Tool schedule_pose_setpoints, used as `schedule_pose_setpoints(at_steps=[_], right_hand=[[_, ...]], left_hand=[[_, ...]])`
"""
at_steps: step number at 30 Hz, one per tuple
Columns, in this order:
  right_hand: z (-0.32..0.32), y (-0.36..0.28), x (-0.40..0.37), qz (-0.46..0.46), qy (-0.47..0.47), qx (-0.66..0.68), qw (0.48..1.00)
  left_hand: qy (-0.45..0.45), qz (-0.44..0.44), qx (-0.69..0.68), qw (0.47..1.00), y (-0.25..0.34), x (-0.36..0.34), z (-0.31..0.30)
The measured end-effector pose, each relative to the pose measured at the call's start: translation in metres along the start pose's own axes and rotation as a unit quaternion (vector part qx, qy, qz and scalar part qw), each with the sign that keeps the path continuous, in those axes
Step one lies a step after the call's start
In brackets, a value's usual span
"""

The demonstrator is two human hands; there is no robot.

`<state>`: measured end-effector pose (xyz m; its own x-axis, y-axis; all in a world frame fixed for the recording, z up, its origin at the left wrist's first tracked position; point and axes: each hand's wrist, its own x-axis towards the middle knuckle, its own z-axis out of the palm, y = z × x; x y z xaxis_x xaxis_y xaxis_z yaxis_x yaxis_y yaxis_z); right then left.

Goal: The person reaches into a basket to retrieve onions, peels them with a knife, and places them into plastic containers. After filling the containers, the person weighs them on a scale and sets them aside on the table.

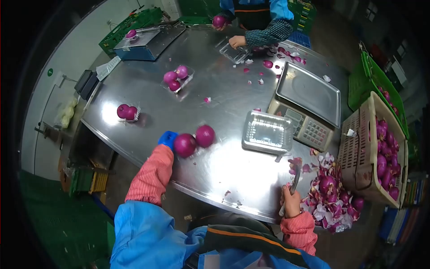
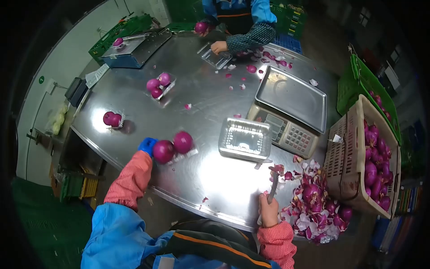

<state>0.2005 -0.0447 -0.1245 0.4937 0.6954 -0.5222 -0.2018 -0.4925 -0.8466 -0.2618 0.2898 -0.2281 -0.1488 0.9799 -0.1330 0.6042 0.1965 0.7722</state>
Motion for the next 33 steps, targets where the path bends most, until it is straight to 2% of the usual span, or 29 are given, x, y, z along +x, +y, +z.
schedule_pose_setpoints(at_steps=[2,5,6,7,9,10,11,12,13,14,16,17,19,23,27,30,33], right_hand=[[0.009,-0.005,-0.001,0.006,-0.004,-0.025,1.000],[0.019,0.008,0.008,-0.023,-0.009,-0.052,0.998],[0.021,0.007,0.007,-0.028,-0.004,-0.055,0.998],[0.025,0.004,0.005,-0.032,0.001,-0.058,0.998],[0.032,-0.005,-0.001,-0.034,0.016,-0.049,0.998],[0.034,0.000,0.001,-0.069,0.024,-0.039,0.997],[0.036,0.008,0.007,-0.104,0.031,-0.029,0.994],[0.037,0.012,0.011,-0.141,0.039,-0.020,0.989],[0.036,0.010,0.012,-0.127,0.039,-0.034,0.991],[0.036,0.006,0.011,-0.123,0.037,-0.038,0.991],[0.033,-0.005,0.006,-0.114,0.033,-0.045,0.992],[0.028,-0.013,0.001,-0.092,0.028,-0.066,0.993],[0.020,0.001,0.003,-0.115,0.049,-0.044,0.991],[-0.003,0.014,-0.005,-0.089,0.066,-0.043,0.993],[-0.020,0.022,-0.012,-0.104,0.083,-0.040,0.990],[-0.031,0.024,-0.013,-0.105,0.083,-0.034,0.990],[-0.045,0.027,-0.013,-0.119,0.091,-0.031,0.988]], left_hand=[[0.021,-0.158,-0.181,0.971,-0.001,0.038,-0.013],[0.142,-0.117,-0.214,0.959,-0.005,0.093,0.011],[0.196,0.033,-0.087,0.976,0.021,0.088,0.019],[0.243,0.184,0.040,0.952,0.067,0.067,0.026],[0.042,0.284,-0.057,0.956,0.180,-0.007,0.036],[-0.038,0.405,-0.030,0.913,0.197,-0.030,0.056],[-0.116,0.518,-0.003,0.848,0.217,-0.054,0.076],[-0.185,0.515,0.065,0.835,0.242,-0.085,0.090],[-0.253,0.510,0.133,0.811,0.267,-0.116,0.103],[-0.258,0.535,0.204,0.778,0.284,-0.135,0.115],[-0.297,0.493,0.427,0.698,0.293,-0.140,0.146],[-0.308,0.487,0.440,0.689,0.296,-0.141,0.151],[-0.328,0.476,0.468,0.669,0.317,-0.142,0.141],[-0.282,0.519,0.353,0.726,0.313,-0.139,0.130],[-0.301,0.507,0.329,0.738,0.317,-0.131,0.127],[-0.288,0.506,0.383,0.717,0.339,-0.141,0.115],[-0.225,0.543,0.213,0.780,0.337,-0.157,0.122]])
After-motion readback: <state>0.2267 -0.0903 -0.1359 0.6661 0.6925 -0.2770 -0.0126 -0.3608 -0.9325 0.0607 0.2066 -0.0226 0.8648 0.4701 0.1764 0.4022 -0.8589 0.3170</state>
